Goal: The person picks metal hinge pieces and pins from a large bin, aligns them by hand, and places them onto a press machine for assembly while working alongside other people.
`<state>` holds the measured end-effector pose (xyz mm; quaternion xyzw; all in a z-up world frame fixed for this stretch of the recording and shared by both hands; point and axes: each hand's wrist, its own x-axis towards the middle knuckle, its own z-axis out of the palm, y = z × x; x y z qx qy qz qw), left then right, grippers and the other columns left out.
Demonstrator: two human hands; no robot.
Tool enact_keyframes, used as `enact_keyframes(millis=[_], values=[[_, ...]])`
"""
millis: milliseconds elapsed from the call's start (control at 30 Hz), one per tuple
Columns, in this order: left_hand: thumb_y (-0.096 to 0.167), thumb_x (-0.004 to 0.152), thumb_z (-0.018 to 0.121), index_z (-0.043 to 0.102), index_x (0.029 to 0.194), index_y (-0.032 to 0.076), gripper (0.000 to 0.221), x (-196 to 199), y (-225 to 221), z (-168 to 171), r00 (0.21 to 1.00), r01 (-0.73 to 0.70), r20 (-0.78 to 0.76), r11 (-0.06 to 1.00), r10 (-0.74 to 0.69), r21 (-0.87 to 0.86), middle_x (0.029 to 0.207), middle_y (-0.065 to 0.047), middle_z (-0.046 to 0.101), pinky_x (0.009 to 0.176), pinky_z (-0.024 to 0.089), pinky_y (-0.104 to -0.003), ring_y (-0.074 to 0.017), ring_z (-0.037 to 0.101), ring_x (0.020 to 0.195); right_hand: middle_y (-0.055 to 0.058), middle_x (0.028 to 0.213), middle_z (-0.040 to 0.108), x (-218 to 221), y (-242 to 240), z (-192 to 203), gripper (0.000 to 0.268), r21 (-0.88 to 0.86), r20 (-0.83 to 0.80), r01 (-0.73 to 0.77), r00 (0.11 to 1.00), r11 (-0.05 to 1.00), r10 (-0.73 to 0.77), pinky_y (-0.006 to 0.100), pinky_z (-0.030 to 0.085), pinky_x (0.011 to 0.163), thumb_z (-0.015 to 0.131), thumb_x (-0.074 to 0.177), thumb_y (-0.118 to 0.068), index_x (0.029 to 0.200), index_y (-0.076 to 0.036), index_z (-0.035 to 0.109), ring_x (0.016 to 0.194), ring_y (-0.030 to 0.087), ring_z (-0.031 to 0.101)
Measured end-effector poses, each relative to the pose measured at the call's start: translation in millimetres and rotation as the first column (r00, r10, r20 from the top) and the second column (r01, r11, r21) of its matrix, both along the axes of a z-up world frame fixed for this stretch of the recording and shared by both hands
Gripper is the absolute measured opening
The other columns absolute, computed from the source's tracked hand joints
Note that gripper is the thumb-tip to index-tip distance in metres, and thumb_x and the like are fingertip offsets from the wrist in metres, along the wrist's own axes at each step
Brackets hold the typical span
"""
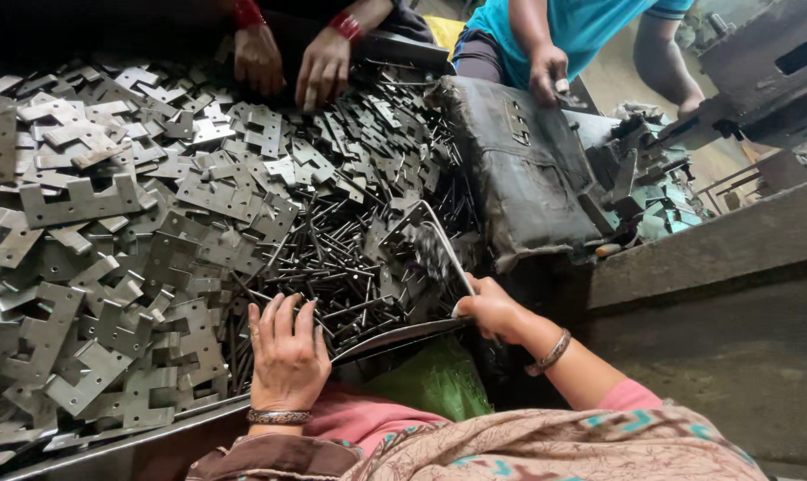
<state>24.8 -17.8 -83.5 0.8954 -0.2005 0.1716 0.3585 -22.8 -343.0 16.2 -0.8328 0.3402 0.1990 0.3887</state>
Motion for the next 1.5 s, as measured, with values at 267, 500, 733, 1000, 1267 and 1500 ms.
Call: enact_keyframes(millis=[267,500,733,1000,1267,1500], values=[[0.017,0.078,0.074,0.061,0.127,0.006,0.052,1,0,-4,1.000,-0.015,-0.027,0.999,0.016,0.035,0.134,-0.014,0.057,0.124,0.026,-0.055,-0.0329,0.046,0.136,0.023,0.103,0.075,-7,18,-9,0.077,-0.440,0.435,-0.194,0.808,0.877,0.397,0.038,0.055,0.087,0.073,0.081,-0.031,0.147,0.000,0.047,0.095,0.031,0.074],[0.017,0.079,0.073,0.065,0.122,0.006,0.046,0,-2,-6,1.000,-0.026,-0.004,0.998,0.026,0.051,0.131,-0.013,0.059,0.124,0.027,-0.054,-0.0325,0.048,0.135,0.026,0.110,0.071,26,-134,-101,0.067,-0.642,-0.001,0.001,1.000,0.767,-0.002,0.045,0.055,0.089,0.070,0.085,-0.058,0.113,0.003,0.072,0.104,0.041,0.069],[0.017,0.082,0.071,0.067,0.117,0.005,0.037,-1,-3,-6,1.000,-0.029,-0.003,0.998,0.029,0.047,0.127,-0.013,0.062,0.124,0.026,-0.054,-0.0322,0.049,0.133,0.015,0.068,0.059,18,-116,-82,0.032,-0.300,-0.141,0.121,0.975,0.946,-0.169,0.041,0.039,0.046,0.076,0.082,-0.023,0.077,0.005,0.063,0.052,0.025,0.052],[0.017,0.085,0.071,0.067,0.118,0.004,0.035,1,-3,-8,1.000,-0.004,0.015,0.999,0.003,0.053,0.127,-0.013,0.062,0.125,0.026,-0.054,-0.0317,0.049,0.134,0.006,0.063,0.049,-24,-28,19,0.018,-0.047,-0.180,0.040,0.982,0.998,-0.048,0.034,0.034,0.037,0.074,0.078,-0.012,0.081,-0.002,0.059,0.041,0.016,0.040],[0.017,0.081,0.072,0.067,0.118,0.005,0.040,-1,0,-4,1.000,-0.014,-0.017,1.000,0.015,0.019,0.127,-0.012,0.062,0.124,0.026,-0.054,-0.0320,0.050,0.132,0.010,0.070,0.062,-25,26,45,0.031,-0.126,-0.244,-0.221,0.952,0.967,0.186,0.042,0.042,0.043,0.071,0.074,-0.014,0.102,-0.001,0.064,0.045,0.025,0.053],[0.016,0.081,0.072,0.068,0.119,0.006,0.039,-4,1,-4,1.000,-0.028,-0.013,0.999,0.029,0.039,0.125,-0.011,0.063,0.124,0.026,-0.054,-0.0312,0.051,0.131,0.024,0.100,0.065,-37,17,56,0.092,-0.695,-0.045,-0.495,0.754,0.521,0.656,0.049,0.053,0.078,0.079,0.069,-0.017,0.148,0.006,0.038,0.092,0.044,0.065]])
